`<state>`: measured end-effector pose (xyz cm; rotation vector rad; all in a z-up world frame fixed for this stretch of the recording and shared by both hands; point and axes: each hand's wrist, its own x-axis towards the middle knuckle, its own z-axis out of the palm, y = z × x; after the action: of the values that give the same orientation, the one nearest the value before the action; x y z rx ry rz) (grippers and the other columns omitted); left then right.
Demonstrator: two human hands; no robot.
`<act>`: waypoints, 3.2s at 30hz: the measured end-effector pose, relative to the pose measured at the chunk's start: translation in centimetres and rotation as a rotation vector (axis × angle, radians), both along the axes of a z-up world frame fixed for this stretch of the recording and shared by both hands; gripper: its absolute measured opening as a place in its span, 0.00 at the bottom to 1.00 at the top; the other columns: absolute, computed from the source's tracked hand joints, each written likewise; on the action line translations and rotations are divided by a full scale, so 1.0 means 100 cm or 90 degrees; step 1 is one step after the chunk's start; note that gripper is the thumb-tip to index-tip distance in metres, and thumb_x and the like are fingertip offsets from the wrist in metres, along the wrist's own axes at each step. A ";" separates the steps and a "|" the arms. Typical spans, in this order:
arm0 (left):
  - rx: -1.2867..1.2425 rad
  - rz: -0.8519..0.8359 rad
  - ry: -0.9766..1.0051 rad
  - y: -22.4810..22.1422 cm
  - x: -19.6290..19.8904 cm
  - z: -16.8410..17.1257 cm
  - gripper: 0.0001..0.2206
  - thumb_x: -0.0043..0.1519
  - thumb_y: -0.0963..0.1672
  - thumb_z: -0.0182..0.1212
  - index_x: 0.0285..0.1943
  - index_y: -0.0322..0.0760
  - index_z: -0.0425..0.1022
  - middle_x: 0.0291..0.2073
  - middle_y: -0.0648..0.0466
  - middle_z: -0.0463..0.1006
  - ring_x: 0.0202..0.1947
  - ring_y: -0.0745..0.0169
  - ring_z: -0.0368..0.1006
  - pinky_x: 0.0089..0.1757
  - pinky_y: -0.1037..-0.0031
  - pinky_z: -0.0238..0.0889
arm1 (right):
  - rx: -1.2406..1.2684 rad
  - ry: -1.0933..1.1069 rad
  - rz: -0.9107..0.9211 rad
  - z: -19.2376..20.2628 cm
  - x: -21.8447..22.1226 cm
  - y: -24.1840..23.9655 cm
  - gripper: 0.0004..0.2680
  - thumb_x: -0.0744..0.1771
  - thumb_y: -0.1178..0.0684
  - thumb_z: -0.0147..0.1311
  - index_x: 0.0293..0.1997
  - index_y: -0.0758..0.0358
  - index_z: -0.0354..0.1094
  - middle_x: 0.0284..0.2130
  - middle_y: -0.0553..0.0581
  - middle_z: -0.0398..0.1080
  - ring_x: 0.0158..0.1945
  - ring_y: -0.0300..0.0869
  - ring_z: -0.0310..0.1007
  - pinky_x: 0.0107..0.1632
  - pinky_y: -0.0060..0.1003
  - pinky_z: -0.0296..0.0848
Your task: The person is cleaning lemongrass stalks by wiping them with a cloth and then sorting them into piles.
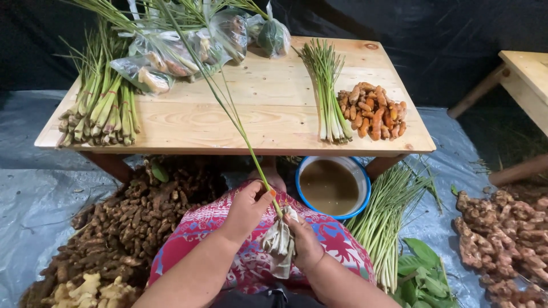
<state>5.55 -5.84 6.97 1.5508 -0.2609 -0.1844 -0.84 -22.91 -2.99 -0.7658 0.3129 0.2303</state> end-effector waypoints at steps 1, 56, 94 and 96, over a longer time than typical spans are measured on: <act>-0.004 0.006 -0.009 0.000 0.001 -0.001 0.04 0.63 0.39 0.59 0.42 0.31 0.77 0.30 0.54 0.78 0.29 0.69 0.68 0.33 0.79 0.63 | -0.038 0.010 -0.041 -0.001 0.002 0.001 0.07 0.70 0.58 0.49 0.50 0.69 0.68 0.33 0.63 0.74 0.29 0.45 0.73 0.34 0.38 0.73; 0.278 -0.119 0.147 -0.198 0.178 0.094 0.28 0.66 0.42 0.50 0.78 0.46 0.55 0.43 0.46 0.80 0.25 0.59 0.76 0.27 0.64 0.63 | -0.099 0.190 0.084 -0.003 0.022 -0.024 0.13 0.69 0.58 0.50 0.60 0.72 0.67 0.41 0.66 0.77 0.38 0.47 0.76 0.40 0.36 0.75; -0.058 -0.151 0.063 -0.122 0.103 0.022 0.14 0.69 0.45 0.52 0.47 0.31 0.82 0.24 0.56 0.70 0.26 0.69 0.63 0.29 0.80 0.57 | 0.002 0.095 0.001 -0.053 0.030 -0.046 0.06 0.70 0.55 0.51 0.44 0.70 0.67 0.29 0.62 0.72 0.27 0.45 0.73 0.32 0.38 0.75; -0.093 -0.184 0.063 -0.102 0.084 0.003 0.15 0.70 0.46 0.52 0.44 0.29 0.82 0.24 0.54 0.70 0.27 0.67 0.63 0.31 0.79 0.58 | 0.028 0.094 -0.036 -0.057 0.031 -0.058 0.08 0.69 0.54 0.52 0.45 0.72 0.68 0.30 0.63 0.73 0.28 0.46 0.74 0.33 0.39 0.76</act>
<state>13.98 -16.02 7.28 1.3499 -0.4116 -0.4586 2.27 -28.70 -8.72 -0.6969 0.4670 0.2399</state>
